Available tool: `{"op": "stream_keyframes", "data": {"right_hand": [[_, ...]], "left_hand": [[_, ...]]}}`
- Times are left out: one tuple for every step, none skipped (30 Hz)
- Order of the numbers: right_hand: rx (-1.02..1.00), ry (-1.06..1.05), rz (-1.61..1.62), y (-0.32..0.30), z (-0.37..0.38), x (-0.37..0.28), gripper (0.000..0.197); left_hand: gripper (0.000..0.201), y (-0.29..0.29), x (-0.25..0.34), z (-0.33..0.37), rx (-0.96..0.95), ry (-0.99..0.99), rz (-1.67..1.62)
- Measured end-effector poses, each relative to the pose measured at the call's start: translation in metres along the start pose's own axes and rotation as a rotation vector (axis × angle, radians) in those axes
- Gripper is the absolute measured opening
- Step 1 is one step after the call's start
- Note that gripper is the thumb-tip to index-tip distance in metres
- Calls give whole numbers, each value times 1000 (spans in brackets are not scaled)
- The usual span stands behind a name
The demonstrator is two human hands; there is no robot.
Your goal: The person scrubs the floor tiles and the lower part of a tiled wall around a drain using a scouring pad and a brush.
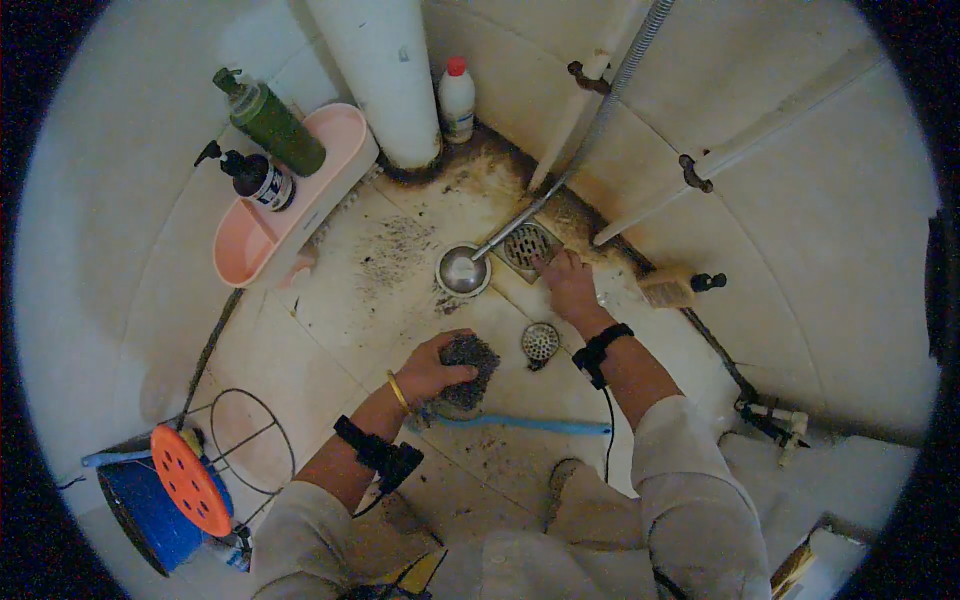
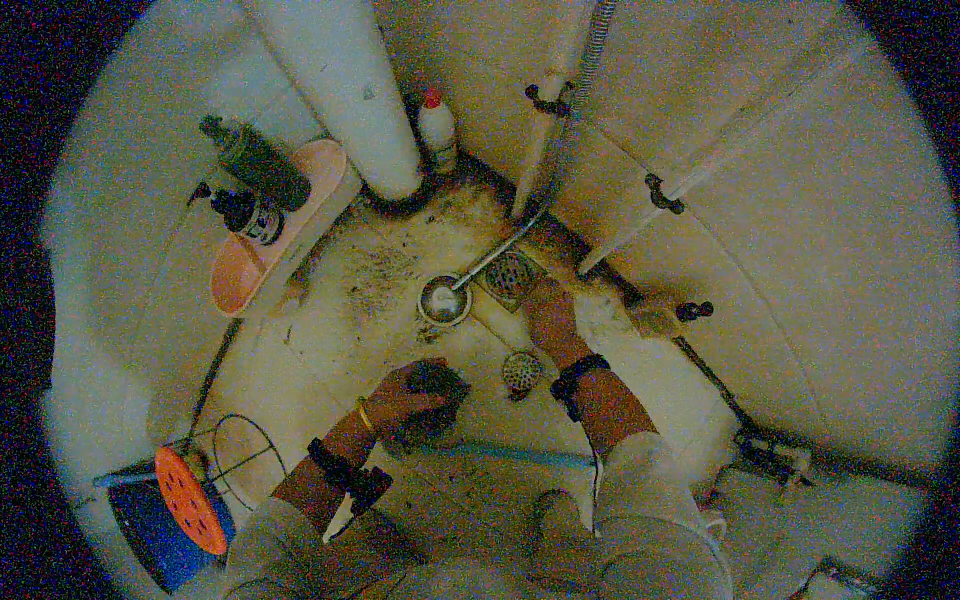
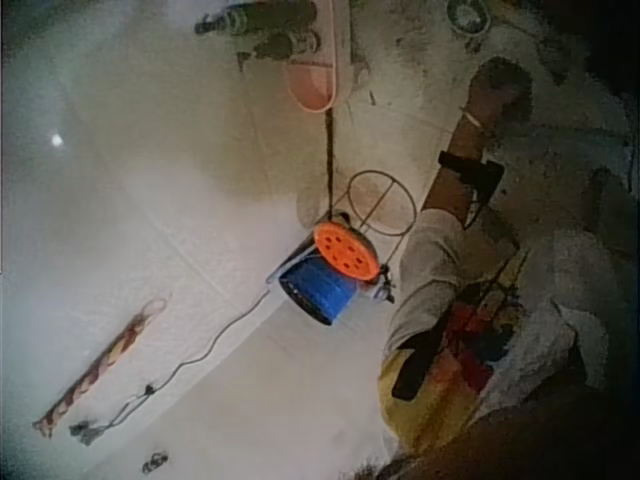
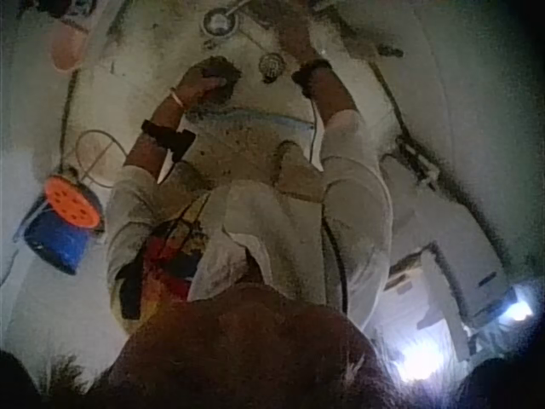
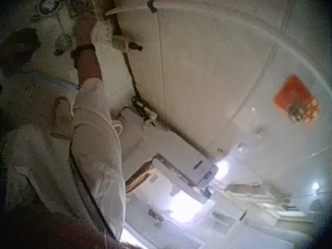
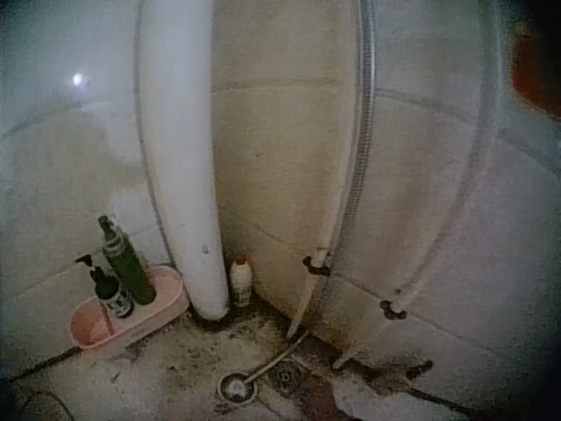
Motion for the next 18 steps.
{"op": "stream_keyframes", "data": {"right_hand": [[-4,39,-34,2,1,-1,51],[-1,40,-34,3,1,-1,51],[44,14,-94,1,1,-2,48],[90,-12,-155,0,1,-3,46],[92,-14,-154,-7,2,-7,46],[-17,4,-165,-11,6,-10,45],[-125,22,-177,-15,8,-13,43],[-121,22,-179,-13,7,-11,43],[-91,2,-236,-13,7,-11,41],[-61,-18,-294,-12,7,-10,40],[-60,-15,-295,-10,6,-8,40],[-127,44,-216,-7,6,-2,39],[-194,104,-136,-4,3,4,39],[-195,96,-132,-5,1,1,39],[-273,45,123,-8,-6,-6,41],[-351,-7,379,-12,-13,-12,44],[-354,-12,381,-21,-23,-17,44],[-556,96,975,-24,-36,-24,49]], "left_hand": [[65,0,0,1,-13,20,8],[65,0,-2,2,-13,22,9],[65,0,-3,3,-8,29,24],[65,0,-3,3,-3,37,39],[65,0,-2,1,-1,38,39],[66,0,-1,-1,7,19,48],[66,0,-1,-2,15,1,56],[66,0,-2,-2,15,4,58],[65,0,-4,-1,5,27,35],[64,0,-6,0,-4,50,12],[64,1,-5,1,-7,51,13],[61,2,-4,4,-22,53,31],[58,4,-2,8,-39,55,49],[58,3,-2,8,-31,51,48],[55,2,-2,7,-28,43,-71],[53,3,-3,6,-26,35,-189],[53,4,-4,7,-21,33,-191],[51,4,-4,7,1,44,-250]]}}
Point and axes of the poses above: each hand's wrist, its own z-axis towards the middle knuckle, its own y-axis out of the palm, x = y × z, the point moved 3 cm from there along z, towards the middle knuckle, and after that the axes turned 7 degrees about -x, right-handed, at the moved point
